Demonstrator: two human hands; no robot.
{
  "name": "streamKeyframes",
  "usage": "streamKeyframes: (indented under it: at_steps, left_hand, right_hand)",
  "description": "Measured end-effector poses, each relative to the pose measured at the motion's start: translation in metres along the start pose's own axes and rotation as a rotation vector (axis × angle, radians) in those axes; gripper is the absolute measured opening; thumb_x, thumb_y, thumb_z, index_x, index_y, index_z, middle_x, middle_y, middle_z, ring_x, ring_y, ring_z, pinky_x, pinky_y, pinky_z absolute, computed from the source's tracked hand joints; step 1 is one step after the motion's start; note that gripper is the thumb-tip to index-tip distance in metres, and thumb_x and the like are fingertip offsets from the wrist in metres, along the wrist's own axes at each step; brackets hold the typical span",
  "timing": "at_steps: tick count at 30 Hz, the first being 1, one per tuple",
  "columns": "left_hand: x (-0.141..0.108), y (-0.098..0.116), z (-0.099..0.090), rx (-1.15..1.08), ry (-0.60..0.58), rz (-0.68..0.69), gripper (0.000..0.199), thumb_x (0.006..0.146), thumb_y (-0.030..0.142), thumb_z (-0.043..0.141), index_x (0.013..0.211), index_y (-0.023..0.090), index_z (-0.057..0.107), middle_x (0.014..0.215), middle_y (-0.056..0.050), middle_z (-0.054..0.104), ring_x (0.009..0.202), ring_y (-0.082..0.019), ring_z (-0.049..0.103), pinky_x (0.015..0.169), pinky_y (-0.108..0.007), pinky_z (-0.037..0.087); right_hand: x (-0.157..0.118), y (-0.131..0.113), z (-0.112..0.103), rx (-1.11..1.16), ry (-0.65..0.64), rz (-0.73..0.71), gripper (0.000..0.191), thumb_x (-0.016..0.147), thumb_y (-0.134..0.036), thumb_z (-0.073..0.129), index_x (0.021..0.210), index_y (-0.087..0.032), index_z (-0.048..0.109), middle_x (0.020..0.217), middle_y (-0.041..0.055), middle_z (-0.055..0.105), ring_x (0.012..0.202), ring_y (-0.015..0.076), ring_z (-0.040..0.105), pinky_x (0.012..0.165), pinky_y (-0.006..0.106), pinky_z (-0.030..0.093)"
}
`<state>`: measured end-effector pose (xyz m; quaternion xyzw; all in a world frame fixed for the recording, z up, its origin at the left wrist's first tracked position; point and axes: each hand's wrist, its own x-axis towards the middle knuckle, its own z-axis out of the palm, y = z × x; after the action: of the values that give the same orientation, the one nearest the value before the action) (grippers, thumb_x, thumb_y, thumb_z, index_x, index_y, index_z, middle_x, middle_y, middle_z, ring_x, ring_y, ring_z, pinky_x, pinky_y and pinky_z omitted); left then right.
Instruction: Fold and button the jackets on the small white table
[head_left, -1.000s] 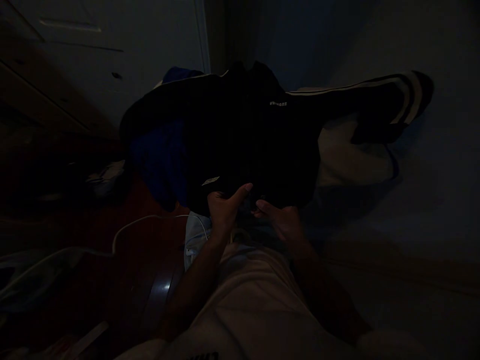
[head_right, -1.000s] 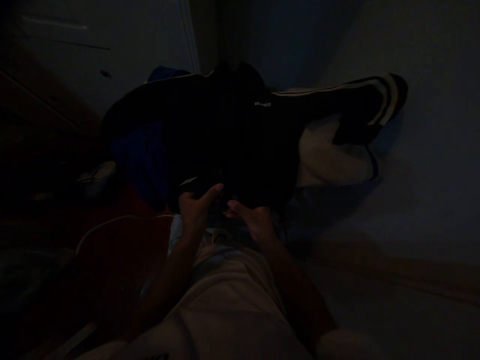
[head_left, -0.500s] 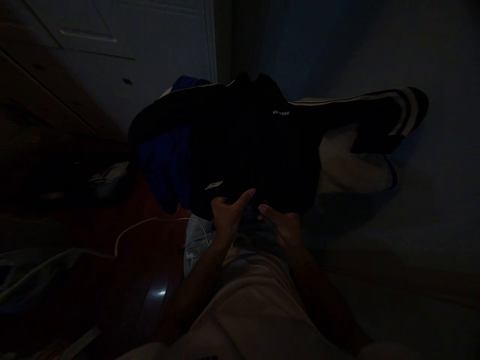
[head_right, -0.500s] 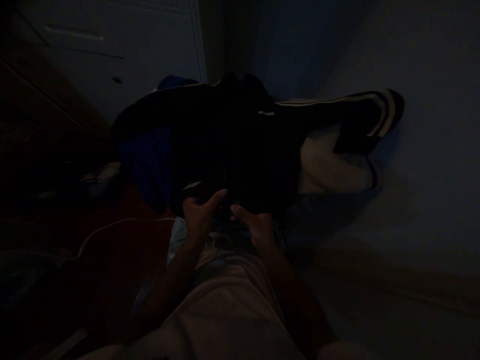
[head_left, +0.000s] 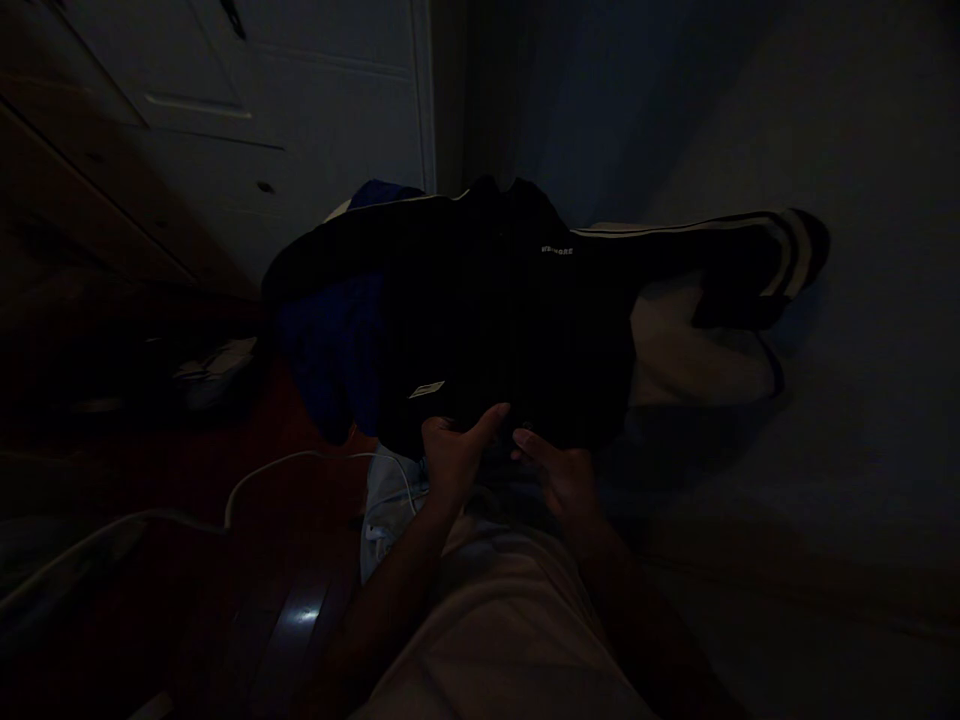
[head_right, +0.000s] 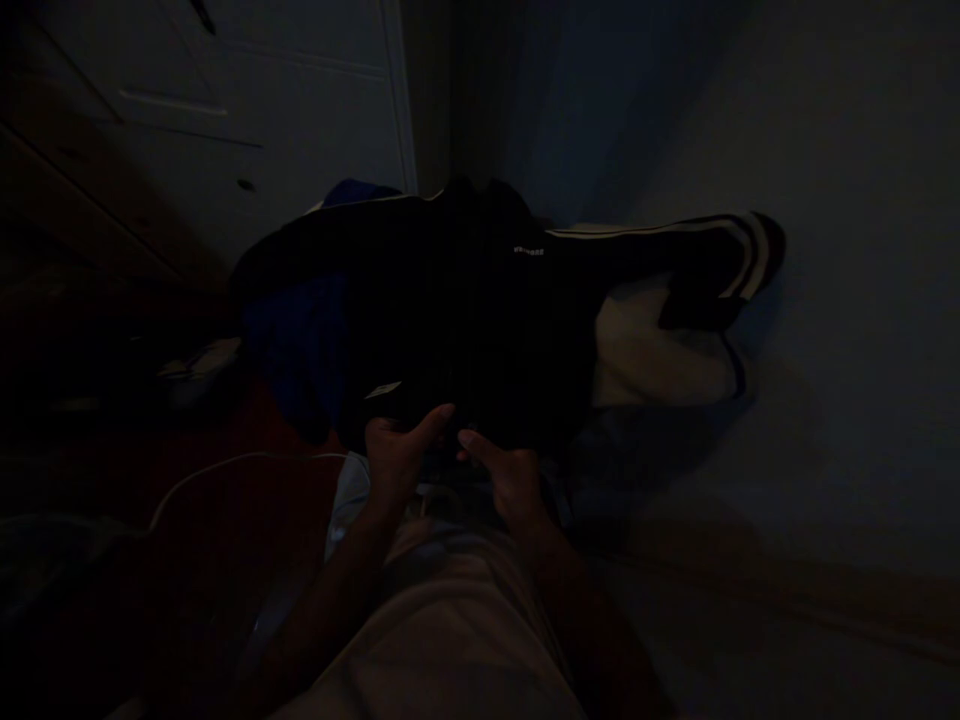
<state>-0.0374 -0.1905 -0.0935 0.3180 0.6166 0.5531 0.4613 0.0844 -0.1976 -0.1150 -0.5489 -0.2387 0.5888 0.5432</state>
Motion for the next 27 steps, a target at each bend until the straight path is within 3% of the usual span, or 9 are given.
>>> streamKeyframes:
  at_steps: [15, 27]
  left_hand:
    - [0.0, -0.004, 0.0, -0.04, 0.003, 0.014, 0.04, 0.061, 0.045, 0.081, 0.049, 0.014, 0.059, 0.049, 0.0, 0.058, 0.045, -0.01, 0.053, 0.045, -0.02, 0.04]
    - [0.004, -0.002, -0.023, -0.034, -0.307, -0.061, 0.033, 0.058, 0.04, 0.084, 0.05, 0.014, 0.065, 0.054, -0.005, 0.065, 0.051, -0.014, 0.058, 0.051, -0.023, 0.045]
  right_hand:
    - [0.001, 0.0, 0.004, 0.036, 0.022, 0.005, 0.032, 0.044, -0.027, 0.091, 0.063, -0.013, 0.069, 0.065, 0.0021, 0.067, 0.051, 0.012, 0.059, 0.046, 0.025, 0.051]
    - [-0.001, 0.001, 0.011, 0.103, 0.135, 0.036, 0.028, 0.043, -0.027, 0.09, 0.058, -0.014, 0.07, 0.056, 0.002, 0.066, 0.049, 0.0121, 0.057, 0.046, 0.024, 0.046]
